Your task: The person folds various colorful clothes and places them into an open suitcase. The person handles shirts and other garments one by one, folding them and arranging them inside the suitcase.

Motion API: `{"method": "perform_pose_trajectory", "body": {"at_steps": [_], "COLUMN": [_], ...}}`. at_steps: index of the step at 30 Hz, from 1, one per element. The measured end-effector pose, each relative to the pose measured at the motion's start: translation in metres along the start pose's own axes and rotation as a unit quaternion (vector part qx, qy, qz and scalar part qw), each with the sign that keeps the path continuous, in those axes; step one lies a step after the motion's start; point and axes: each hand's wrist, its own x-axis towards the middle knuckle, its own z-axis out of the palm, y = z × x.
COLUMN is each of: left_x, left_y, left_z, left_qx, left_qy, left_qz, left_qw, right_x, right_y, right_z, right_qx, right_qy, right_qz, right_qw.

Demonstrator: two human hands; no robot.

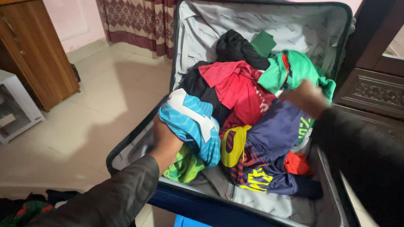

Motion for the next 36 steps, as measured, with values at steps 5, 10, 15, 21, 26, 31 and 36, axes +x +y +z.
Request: {"method": "perform_pose_trajectory", "body": {"at_steps": [5,10,15,21,26,31,36], "left_x": [-0.003,-0.009,-0.010,-0.008,0.013,0.021,0.037], "left_y": [-0.005,-0.007,-0.009,-0.020,-0.038,-0.051,-0.093], "left_z": [0.003,0.003,-0.001,-0.008,-0.010,-0.020,-0.017], "left_qx": [-0.102,-0.014,-0.019,0.034,0.236,0.237,0.050], "left_qy": [-0.034,-0.015,-0.006,0.003,0.060,-0.008,0.062], "left_qz": [-0.001,0.004,-0.046,-0.058,-0.197,-0.226,-0.357], "left_qw": [0.994,1.000,0.999,0.998,0.950,0.945,0.931], "right_x": [-0.099,-0.165,-0.104,-0.049,0.038,0.074,-0.009], "right_y": [-0.003,0.027,0.059,0.043,-0.007,0.015,0.038], "right_z": [0.091,0.147,0.190,0.153,0.059,0.063,0.167], "right_qx": [-0.284,-0.086,-0.193,0.162,-0.046,0.364,-0.427], "right_qy": [-0.265,-0.164,-0.236,-0.246,0.048,0.198,-0.093], "right_qz": [-0.237,-0.083,-0.152,-0.169,-0.143,-0.294,-0.472], "right_qw": [0.891,0.979,0.940,0.941,0.988,0.861,0.765]}}
